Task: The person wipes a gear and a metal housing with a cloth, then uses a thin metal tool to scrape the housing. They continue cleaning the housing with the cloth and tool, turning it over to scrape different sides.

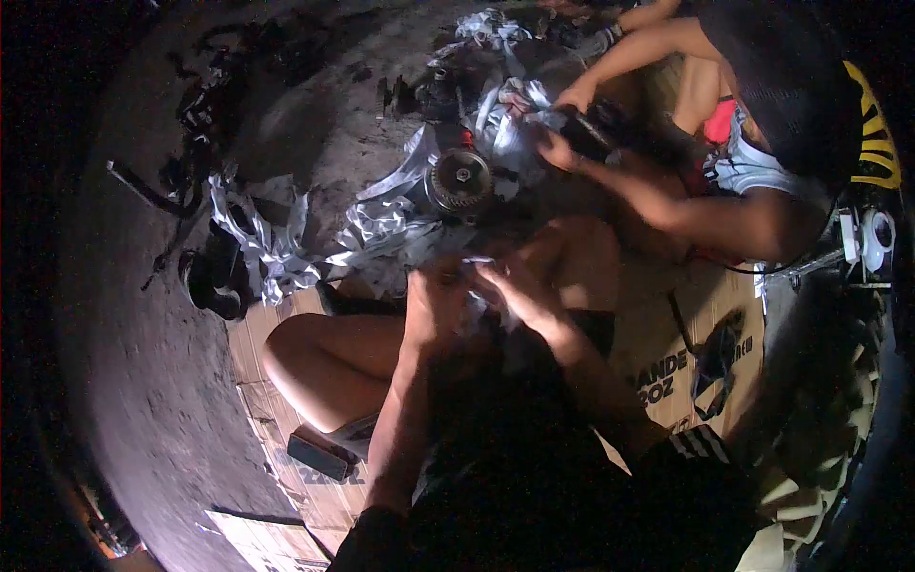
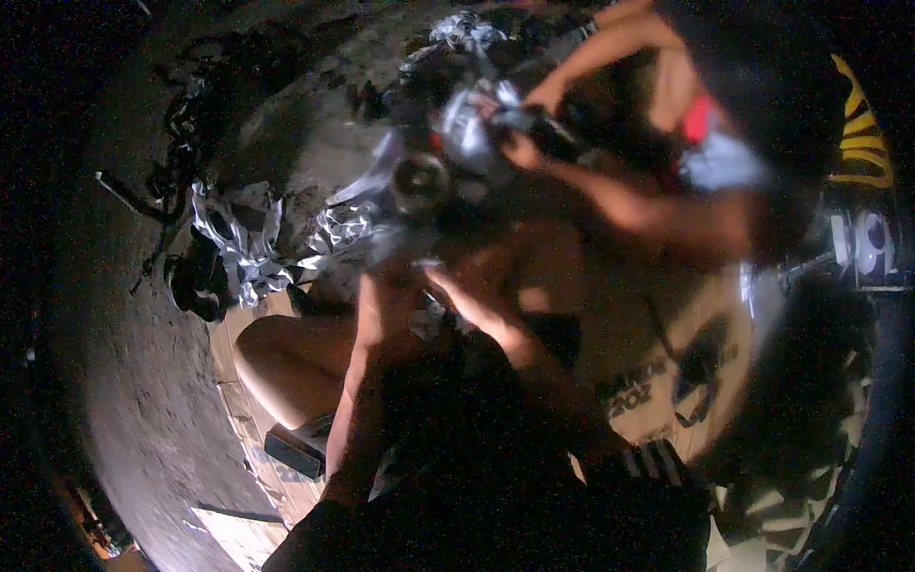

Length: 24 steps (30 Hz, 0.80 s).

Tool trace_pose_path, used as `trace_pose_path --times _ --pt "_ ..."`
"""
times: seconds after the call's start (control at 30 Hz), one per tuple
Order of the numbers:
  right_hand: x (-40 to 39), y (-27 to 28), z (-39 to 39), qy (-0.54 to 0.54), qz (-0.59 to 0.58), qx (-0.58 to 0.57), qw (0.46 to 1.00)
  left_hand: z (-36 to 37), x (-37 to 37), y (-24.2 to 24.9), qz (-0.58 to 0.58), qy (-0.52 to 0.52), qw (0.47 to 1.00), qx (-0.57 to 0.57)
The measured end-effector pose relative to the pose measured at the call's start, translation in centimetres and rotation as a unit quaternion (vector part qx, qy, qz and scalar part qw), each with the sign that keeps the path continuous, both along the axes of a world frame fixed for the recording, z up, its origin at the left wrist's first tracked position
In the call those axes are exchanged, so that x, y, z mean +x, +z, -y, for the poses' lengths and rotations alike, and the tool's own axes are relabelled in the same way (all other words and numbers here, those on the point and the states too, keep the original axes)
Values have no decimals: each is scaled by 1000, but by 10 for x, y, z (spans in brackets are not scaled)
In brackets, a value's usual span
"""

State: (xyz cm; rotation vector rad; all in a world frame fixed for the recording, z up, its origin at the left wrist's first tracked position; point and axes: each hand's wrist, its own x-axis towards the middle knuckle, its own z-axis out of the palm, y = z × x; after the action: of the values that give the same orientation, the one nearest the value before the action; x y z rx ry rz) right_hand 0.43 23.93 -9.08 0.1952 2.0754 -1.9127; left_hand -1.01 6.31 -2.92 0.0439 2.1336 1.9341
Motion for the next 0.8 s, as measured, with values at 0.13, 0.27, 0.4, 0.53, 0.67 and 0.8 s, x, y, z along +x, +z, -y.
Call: trace_pose_path --times 0.13,0.27,0.4,0.53,0.67,0.8 --pt "-18 37 -12 -62 -176 49 981 -9 -20 -14 -106 62 991 -47" --pt "-71 31 -38 -224 -199 229 926 -4 -33 8 -70 43 990 -111" --pt "-124 -12 -45 -199 -182 266 926 16 -52 -21 -74 99 992 -18" --pt "-142 -50 -32 -167 -313 292 888 32 -64 -22 -89 123 987 -59" --pt "-130 -24 -27 -112 -467 396 783 36 -95 -22 -218 85 958 -168" --pt "-126 -19 -26 -116 -229 266 929 32 -122 3 -276 -47 937 -210"
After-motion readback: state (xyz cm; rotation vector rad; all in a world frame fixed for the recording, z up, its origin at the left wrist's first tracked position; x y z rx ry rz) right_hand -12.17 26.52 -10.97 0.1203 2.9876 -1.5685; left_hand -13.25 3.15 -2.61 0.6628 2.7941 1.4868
